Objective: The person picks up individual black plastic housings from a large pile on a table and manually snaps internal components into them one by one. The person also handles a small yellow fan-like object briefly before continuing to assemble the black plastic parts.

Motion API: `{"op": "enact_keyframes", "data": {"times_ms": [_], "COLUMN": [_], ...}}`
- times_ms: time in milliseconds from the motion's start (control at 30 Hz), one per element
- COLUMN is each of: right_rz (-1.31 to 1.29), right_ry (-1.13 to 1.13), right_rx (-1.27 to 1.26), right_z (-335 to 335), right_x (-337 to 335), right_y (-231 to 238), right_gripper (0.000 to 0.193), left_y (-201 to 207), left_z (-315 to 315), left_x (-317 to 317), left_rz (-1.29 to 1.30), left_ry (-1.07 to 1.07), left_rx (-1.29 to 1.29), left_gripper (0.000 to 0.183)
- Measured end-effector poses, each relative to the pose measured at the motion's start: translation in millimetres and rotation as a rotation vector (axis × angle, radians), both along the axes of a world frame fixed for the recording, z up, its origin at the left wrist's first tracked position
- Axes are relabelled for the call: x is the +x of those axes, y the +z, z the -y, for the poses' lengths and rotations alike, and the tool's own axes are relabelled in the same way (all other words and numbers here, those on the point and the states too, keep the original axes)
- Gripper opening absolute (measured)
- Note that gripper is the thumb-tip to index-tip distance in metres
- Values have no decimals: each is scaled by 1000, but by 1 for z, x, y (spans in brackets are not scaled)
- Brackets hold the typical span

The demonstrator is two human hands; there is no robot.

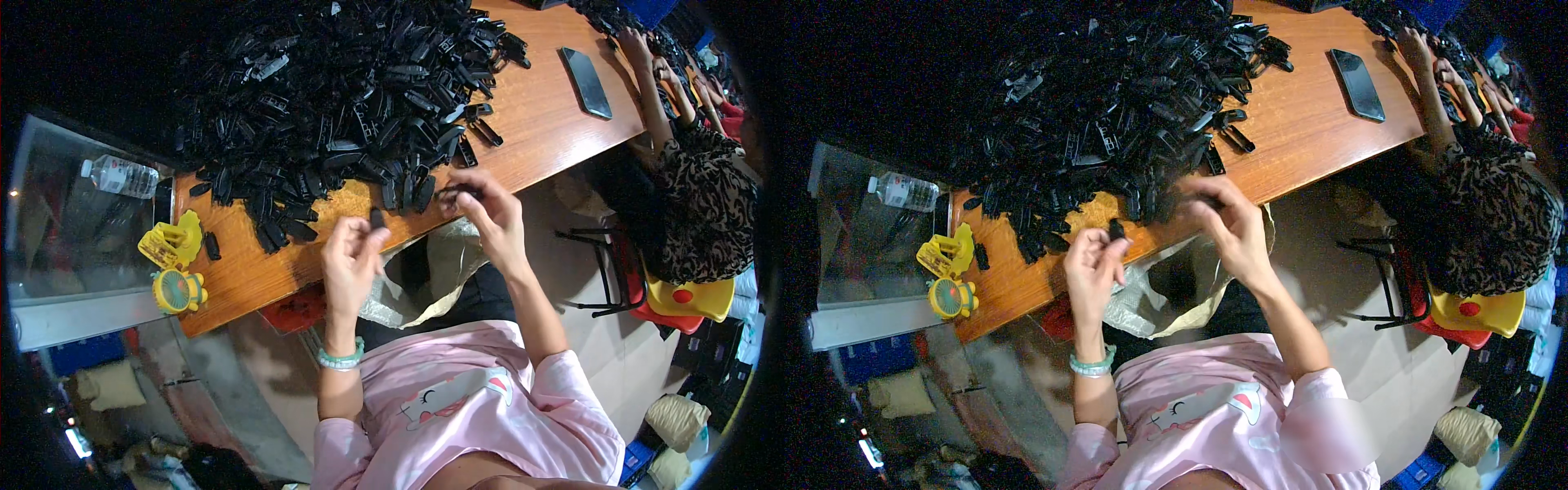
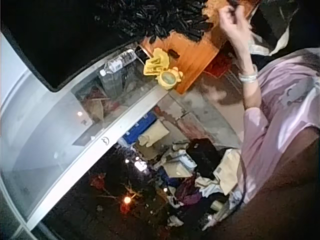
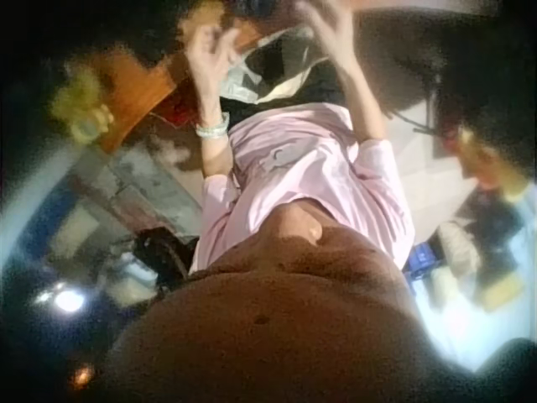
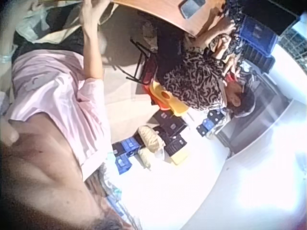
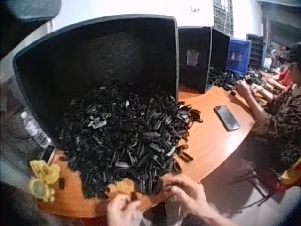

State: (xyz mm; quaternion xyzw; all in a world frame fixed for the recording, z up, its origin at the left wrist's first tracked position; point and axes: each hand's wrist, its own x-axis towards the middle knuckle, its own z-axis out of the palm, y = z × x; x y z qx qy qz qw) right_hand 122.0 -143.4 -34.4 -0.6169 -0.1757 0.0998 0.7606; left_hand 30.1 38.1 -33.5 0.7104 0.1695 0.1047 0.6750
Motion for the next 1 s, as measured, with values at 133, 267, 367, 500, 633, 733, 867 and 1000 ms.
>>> {"op": "enact_keyframes", "data": {"times_ms": [133,267,367,500,633,733,867,1000], "right_rz": [143,272,346,414,512,588,638,497], "right_ry": [222,204,235,292,298,271,301,451], "right_rx": [-7,-190,-332,-474,-467,-478,-547,-464], "right_z": [3,12,16,18,18,17,19,21], "right_x": [-29,-35,-34,-33,-38,-42,-39,-32], "right_y": [21,24,27,29,22,23,26,19], "right_gripper": [30,32,39,45,42,40,42,43], "left_y": [12,7,11,12,18,23,20,24], "left_z": [24,21,26,27,26,27,29,28], "left_x": [-13,-20,-23,-25,-22,-20,-18,-17], "left_rz": [158,186,179,191,286,322,283,276], "left_ry": [-157,-193,-170,-124,-129,-143,-128,-161], "left_rx": [-17,104,95,116,282,396,401,557], "left_gripper": [33,29,23,20,20,19,21,24]}}
